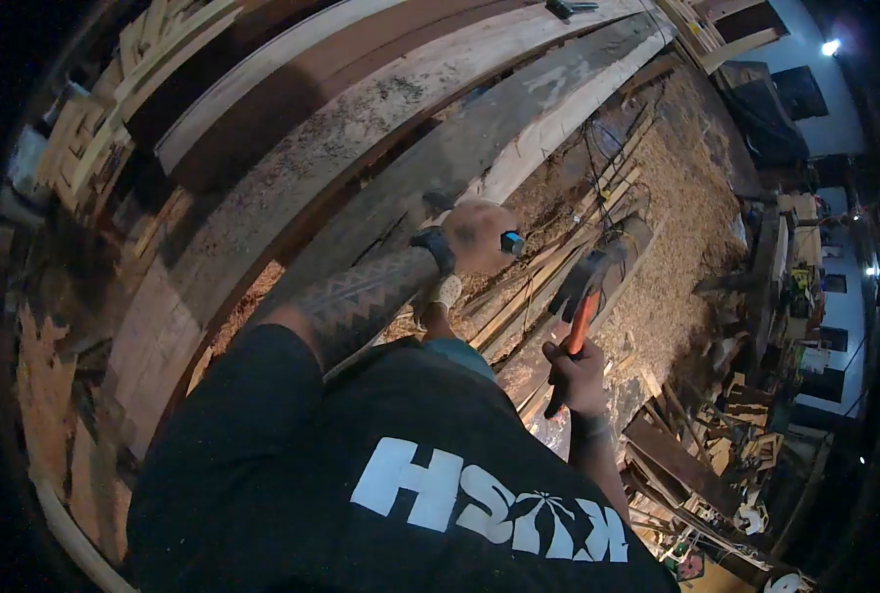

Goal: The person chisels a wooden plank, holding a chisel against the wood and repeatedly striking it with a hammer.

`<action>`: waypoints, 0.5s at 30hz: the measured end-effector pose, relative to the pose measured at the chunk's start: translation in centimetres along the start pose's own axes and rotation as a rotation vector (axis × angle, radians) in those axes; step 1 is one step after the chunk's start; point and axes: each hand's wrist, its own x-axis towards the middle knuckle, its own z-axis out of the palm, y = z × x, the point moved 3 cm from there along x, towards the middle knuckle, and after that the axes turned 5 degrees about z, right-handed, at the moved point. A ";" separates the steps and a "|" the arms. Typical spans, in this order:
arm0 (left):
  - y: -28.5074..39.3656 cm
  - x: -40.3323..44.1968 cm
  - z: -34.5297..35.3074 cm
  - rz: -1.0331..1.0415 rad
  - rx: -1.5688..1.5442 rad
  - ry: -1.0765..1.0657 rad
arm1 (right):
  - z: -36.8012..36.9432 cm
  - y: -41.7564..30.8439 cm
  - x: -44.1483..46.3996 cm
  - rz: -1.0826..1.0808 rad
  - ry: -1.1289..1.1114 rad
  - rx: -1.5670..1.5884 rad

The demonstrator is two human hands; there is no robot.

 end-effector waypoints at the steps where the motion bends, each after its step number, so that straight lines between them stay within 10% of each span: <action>1: 0.0 0.1 -0.1 -0.017 0.001 0.003 | 0.2 -0.1 0.0 0.006 -0.008 0.013; 15: -2.7 -0.8 0.8 0.025 -0.407 0.280 | 6.0 3.5 5.3 0.028 0.042 -0.343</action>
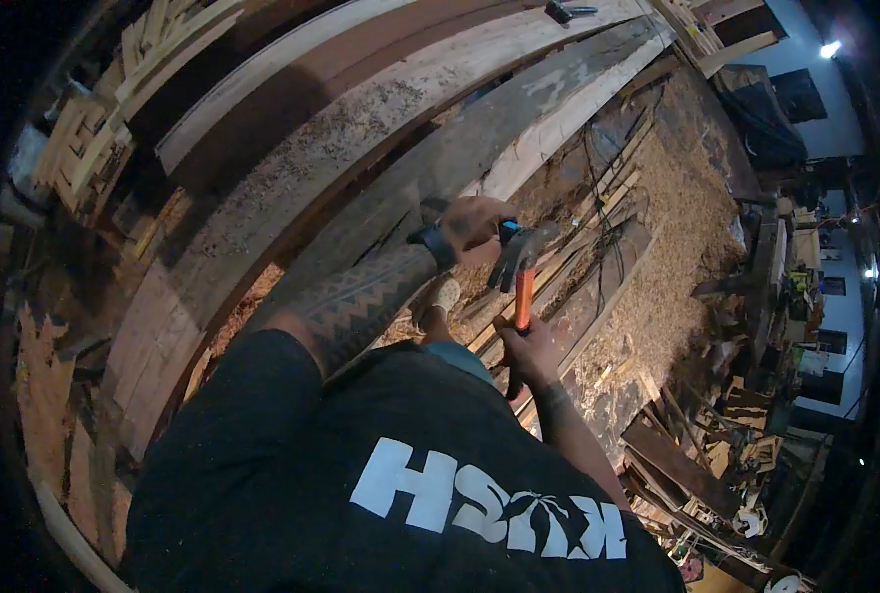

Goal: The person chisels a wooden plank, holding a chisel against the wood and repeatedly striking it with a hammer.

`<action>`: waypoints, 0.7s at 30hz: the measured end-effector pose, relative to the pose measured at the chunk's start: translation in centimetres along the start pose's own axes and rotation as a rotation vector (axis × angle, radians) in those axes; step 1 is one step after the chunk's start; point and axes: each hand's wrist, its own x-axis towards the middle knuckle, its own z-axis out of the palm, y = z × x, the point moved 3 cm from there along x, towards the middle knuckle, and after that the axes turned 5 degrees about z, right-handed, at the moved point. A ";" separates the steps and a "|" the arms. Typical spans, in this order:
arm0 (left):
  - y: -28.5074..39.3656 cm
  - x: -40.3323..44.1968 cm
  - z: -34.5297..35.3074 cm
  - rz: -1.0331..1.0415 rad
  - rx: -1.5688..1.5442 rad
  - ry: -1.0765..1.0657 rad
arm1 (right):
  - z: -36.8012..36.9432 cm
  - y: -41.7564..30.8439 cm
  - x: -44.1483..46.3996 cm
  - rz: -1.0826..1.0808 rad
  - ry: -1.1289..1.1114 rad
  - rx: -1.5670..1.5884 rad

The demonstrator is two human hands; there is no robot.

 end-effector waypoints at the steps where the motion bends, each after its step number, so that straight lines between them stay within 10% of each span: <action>1: 0.4 0.5 -0.3 -0.001 0.066 -0.037 | -0.4 -2.6 -1.3 0.057 -0.029 0.004; 5: 1.8 1.9 -1.2 -0.089 0.205 -0.155 | -3.2 -4.3 -3.4 -0.027 -0.013 0.228; 10: 0.2 1.8 -1.5 -0.119 0.092 -0.280 | -7.6 -9.2 -7.3 -0.729 0.107 0.807; 15: -0.9 -0.2 -0.7 -0.071 -0.101 -0.126 | 0.8 -3.5 -1.9 0.143 -0.143 -0.012; 21: 1.8 1.5 -1.0 -0.111 0.267 -0.272 | -3.6 -1.8 -3.3 -0.008 -0.004 0.514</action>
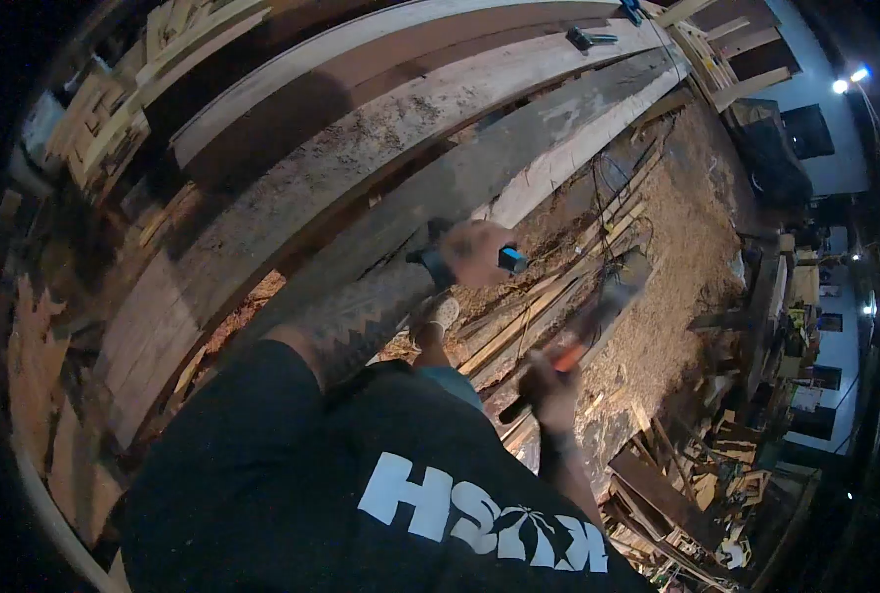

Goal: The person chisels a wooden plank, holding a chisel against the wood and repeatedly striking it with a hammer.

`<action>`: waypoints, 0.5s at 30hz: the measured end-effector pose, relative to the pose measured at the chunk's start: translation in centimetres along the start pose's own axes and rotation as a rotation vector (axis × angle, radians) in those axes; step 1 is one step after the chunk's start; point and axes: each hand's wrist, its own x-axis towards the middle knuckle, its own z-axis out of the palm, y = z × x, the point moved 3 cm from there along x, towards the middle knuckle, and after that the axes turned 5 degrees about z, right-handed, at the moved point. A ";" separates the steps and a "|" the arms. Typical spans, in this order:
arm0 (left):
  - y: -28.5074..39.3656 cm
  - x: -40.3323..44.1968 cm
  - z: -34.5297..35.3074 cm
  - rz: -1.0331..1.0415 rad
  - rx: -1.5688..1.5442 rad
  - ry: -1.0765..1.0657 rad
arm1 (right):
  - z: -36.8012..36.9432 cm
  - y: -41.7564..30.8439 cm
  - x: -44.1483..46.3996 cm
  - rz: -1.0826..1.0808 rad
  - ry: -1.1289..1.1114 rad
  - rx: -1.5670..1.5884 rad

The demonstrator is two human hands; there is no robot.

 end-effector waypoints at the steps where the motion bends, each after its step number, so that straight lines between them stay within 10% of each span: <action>1: -0.1 -0.1 0.3 0.021 0.007 0.060 | -0.7 -1.6 -1.0 -0.304 0.033 0.175; 4: -0.9 -0.4 0.7 0.066 0.013 0.089 | -2.2 -7.2 -2.9 -0.702 -0.190 0.562; 5: -1.2 -0.4 0.8 0.079 0.014 0.074 | -2.0 -6.4 -2.8 -0.821 0.009 0.158; 7: -3.3 -0.6 1.7 0.019 -0.329 0.015 | -0.3 -0.2 0.3 -0.593 0.112 -0.439; 11: -3.9 -0.4 1.8 0.214 -0.118 0.027 | 5.3 0.0 0.7 0.171 0.038 -0.640; 15: -3.0 -0.5 1.2 0.131 -0.151 0.038 | -3.1 1.4 -1.1 -0.175 0.092 0.058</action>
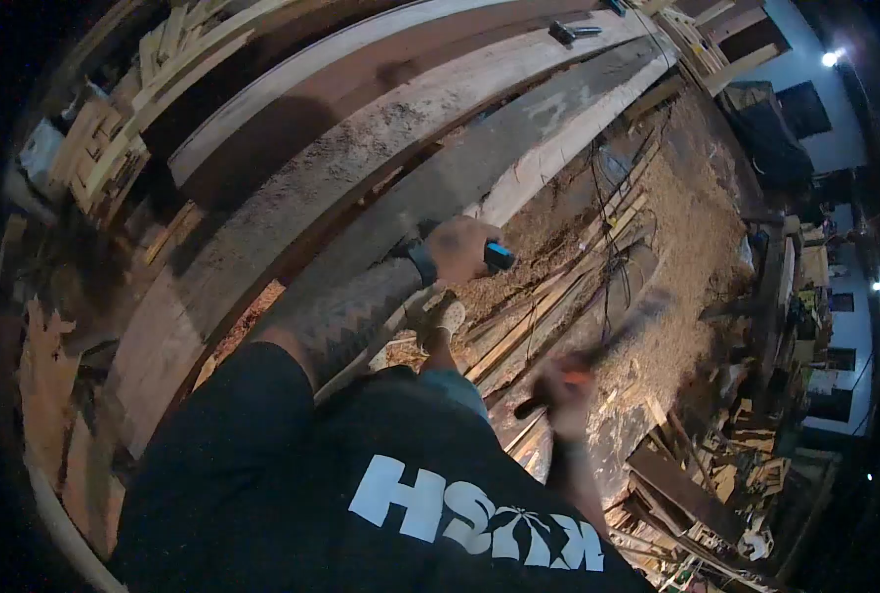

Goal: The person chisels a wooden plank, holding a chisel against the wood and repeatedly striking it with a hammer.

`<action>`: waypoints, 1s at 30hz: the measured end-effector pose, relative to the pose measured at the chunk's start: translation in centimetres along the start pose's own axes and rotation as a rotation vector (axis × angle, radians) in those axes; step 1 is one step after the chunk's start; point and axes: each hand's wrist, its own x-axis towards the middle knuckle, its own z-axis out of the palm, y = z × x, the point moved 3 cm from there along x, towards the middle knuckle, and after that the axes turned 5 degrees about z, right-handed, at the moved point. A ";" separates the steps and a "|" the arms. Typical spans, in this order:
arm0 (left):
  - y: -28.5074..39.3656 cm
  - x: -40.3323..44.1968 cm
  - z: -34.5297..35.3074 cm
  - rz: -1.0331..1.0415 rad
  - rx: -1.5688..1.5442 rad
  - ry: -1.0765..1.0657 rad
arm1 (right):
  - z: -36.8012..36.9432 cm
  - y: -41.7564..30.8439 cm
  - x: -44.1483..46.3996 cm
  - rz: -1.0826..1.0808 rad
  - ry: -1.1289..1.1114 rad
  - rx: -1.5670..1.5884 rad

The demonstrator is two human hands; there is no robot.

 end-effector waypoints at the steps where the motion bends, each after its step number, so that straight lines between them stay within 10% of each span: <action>1: 0.8 0.1 0.0 -0.016 0.046 0.003 | -1.5 -3.3 -0.8 -0.182 0.010 0.134; 5: 1.5 0.8 -0.9 -0.069 0.196 -0.139 | -1.4 -14.6 -2.4 -0.794 -0.321 0.632; 6: 1.1 0.6 -1.0 -0.038 0.180 -0.092 | -0.1 -10.0 0.0 -1.066 -0.011 0.093; 8: 1.4 0.6 -1.7 -0.172 -0.262 -0.105 | 3.5 0.9 3.4 -0.893 0.236 -0.342; 10: 2.2 0.7 -0.6 -0.251 -0.195 -0.175 | 5.9 9.7 2.3 -0.169 0.083 -0.075; 13: 1.5 0.1 -0.5 -0.265 0.437 -0.208 | 1.6 6.1 1.8 0.107 -0.001 -0.120; 19: 1.3 0.6 -0.3 -0.162 0.418 -0.200 | -8.8 -14.6 -1.6 -0.802 -0.011 0.466; 22: -1.4 -1.0 1.1 -0.048 0.476 -0.004 | -4.5 -10.5 -0.1 -0.891 0.089 0.229; 27: 2.1 1.6 -0.8 -0.515 0.319 -0.446 | 5.3 9.4 2.9 -0.058 0.108 -0.286; 30: -0.6 -0.3 -0.4 -0.082 0.455 -0.055 | 0.2 5.9 1.7 0.142 0.200 -0.271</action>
